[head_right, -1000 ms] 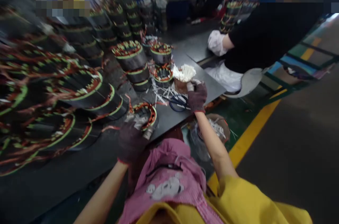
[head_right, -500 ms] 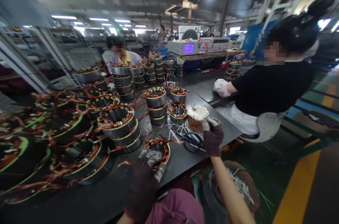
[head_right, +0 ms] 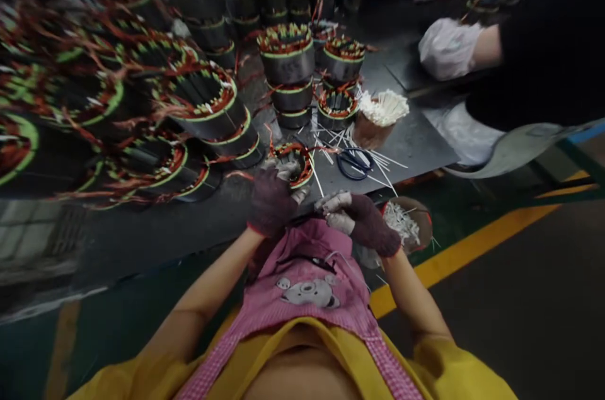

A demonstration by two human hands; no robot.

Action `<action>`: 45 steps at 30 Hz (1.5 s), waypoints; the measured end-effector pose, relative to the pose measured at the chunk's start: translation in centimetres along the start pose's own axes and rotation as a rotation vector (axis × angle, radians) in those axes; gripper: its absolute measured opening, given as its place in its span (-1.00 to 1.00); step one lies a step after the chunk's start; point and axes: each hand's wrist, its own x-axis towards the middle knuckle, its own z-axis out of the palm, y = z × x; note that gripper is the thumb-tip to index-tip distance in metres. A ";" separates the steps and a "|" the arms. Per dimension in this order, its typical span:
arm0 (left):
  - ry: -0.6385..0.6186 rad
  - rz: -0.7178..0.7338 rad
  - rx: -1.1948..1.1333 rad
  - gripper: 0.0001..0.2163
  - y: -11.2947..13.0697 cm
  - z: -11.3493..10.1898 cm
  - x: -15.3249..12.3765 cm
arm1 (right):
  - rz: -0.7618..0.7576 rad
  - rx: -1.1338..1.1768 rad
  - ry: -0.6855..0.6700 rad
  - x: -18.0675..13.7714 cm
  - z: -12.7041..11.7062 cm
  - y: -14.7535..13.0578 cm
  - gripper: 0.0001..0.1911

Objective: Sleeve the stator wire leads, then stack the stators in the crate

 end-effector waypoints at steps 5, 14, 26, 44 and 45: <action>-0.084 -0.046 0.014 -0.57 0.1 -0.5 0.1 | 0.180 0.025 -0.092 -1.9 0.1 0.7 -0.72; 0.024 -0.006 -0.052 -0.59 -0.4 0.2 -0.1 | 0.180 0.105 -0.099 -1.8 0.5 1.4 -0.70; 0.213 -0.215 -0.186 -0.53 0.6 1.2 -0.7 | 0.085 0.010 0.173 4.1 3.1 4.2 -0.57; 0.007 -0.183 -0.279 -0.94 0.4 0.4 0.3 | 0.059 -0.407 0.243 6.0 2.5 4.2 -0.73; -0.023 -0.178 -0.269 -0.93 0.3 0.1 0.2 | 0.081 -0.455 0.224 6.2 2.3 4.2 -0.73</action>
